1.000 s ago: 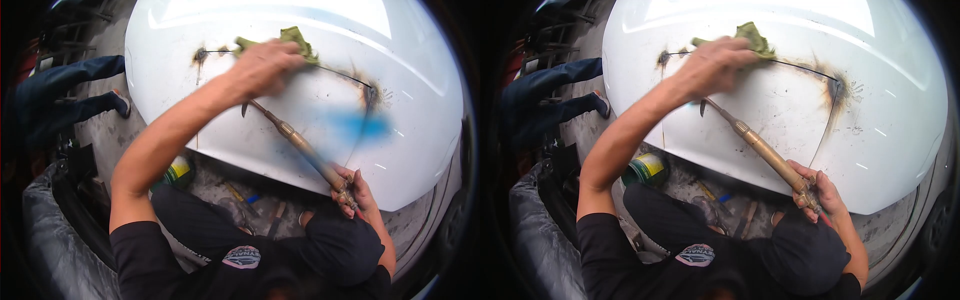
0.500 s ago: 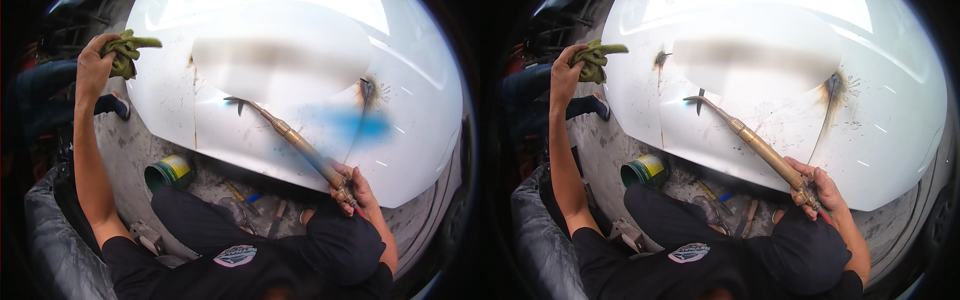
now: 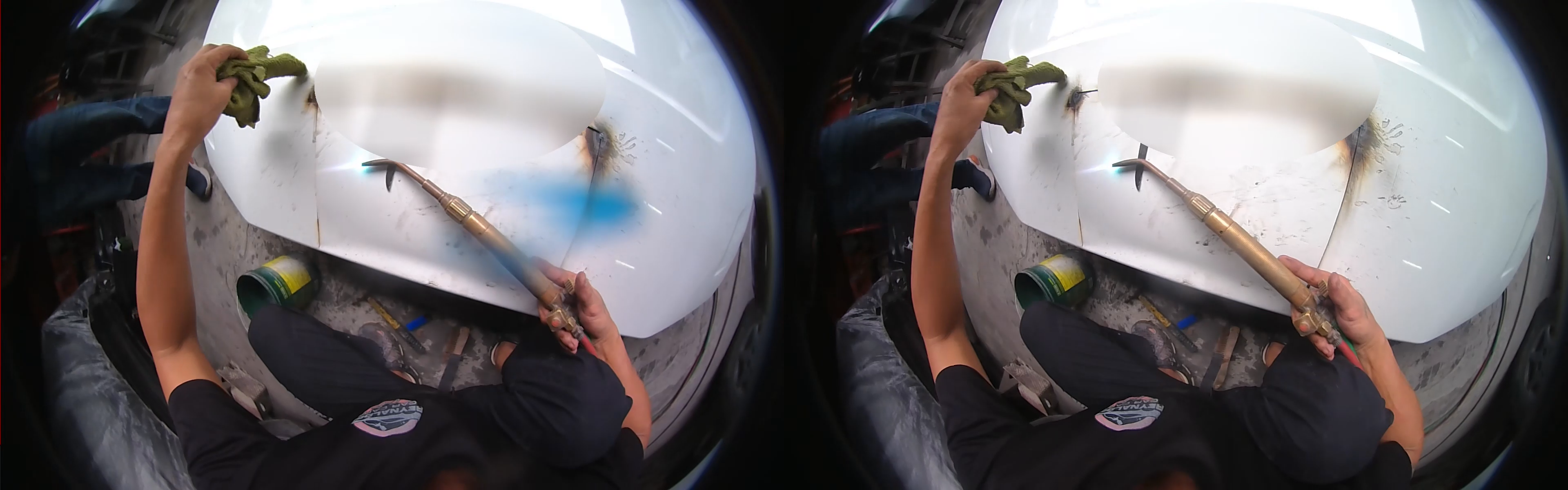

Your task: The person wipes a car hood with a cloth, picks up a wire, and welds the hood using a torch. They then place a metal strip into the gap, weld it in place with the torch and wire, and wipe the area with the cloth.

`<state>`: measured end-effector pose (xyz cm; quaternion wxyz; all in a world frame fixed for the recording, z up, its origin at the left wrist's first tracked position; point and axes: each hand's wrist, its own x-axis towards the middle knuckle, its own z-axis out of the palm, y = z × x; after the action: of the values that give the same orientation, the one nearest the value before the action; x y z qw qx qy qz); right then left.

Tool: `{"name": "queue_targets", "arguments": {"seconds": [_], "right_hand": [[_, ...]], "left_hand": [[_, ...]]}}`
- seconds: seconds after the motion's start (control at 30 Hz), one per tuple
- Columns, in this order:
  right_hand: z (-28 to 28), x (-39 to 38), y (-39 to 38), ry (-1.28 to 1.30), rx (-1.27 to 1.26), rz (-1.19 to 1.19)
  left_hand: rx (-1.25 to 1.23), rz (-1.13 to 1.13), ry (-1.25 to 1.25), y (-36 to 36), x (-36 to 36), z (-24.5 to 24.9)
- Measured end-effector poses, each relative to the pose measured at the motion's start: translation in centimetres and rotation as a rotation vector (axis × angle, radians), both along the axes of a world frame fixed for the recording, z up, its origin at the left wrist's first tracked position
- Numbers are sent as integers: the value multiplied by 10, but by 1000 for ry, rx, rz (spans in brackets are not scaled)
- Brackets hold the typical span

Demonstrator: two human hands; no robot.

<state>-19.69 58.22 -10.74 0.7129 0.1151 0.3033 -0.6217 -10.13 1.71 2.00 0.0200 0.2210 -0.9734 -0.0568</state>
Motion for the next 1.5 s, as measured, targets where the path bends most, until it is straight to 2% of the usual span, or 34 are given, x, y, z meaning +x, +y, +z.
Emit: {"name": "queue_targets", "arguments": {"seconds": [0.13,0.2,0.23,0.27,0.33,0.4,0.5,0.57,0.63,0.67,0.77,0.87,0.97,1.17,1.23,1.27,1.33,1.47,1.5], "right_hand": [[4,0,-1,-17,32,-7],[2,0,0,3,25,4],[2,-1,0,24,11,21],[3,-1,0,25,12,22],[1,0,-1,10,2,22],[1,0,-1,34,-8,37],[0,-1,-1,44,10,33],[3,1,1,28,34,12],[5,-1,-1,22,15,21],[5,0,-1,23,13,18],[4,-1,-1,20,0,19],[3,1,0,20,9,24],[0,0,0,48,-4,25],[1,1,0,24,-8,10],[0,1,0,18,-10,2],[0,1,0,18,-9,2],[0,2,-1,0,-11,-13],[1,2,-1,7,10,-10],[1,2,-1,12,17,-6]], "left_hand": [[105,45,-89,25,-32,-55],[173,-177,-150,63,-60,-91],[-81,-204,-240,107,-75,-96],[75,-237,-231,137,-89,-89],[314,-465,17,181,-107,-97],[182,-616,-44,220,-120,-84],[211,-619,6,202,-113,-96],[226,-518,-49,161,-94,-91],[68,-298,-181,109,-75,-87],[-122,-253,-259,80,-63,-82],[-177,-114,-174,8,-29,-55],[-80,-15,-56,2,-17,-7],[-128,-36,-39,2,-13,16],[-104,-48,49,12,-9,24],[-9,-46,151,19,-10,23],[-8,-45,151,21,-11,24],[-95,-189,224,25,-13,25],[-59,-168,317,23,-15,15],[85,-113,362,23,-14,9]]}}
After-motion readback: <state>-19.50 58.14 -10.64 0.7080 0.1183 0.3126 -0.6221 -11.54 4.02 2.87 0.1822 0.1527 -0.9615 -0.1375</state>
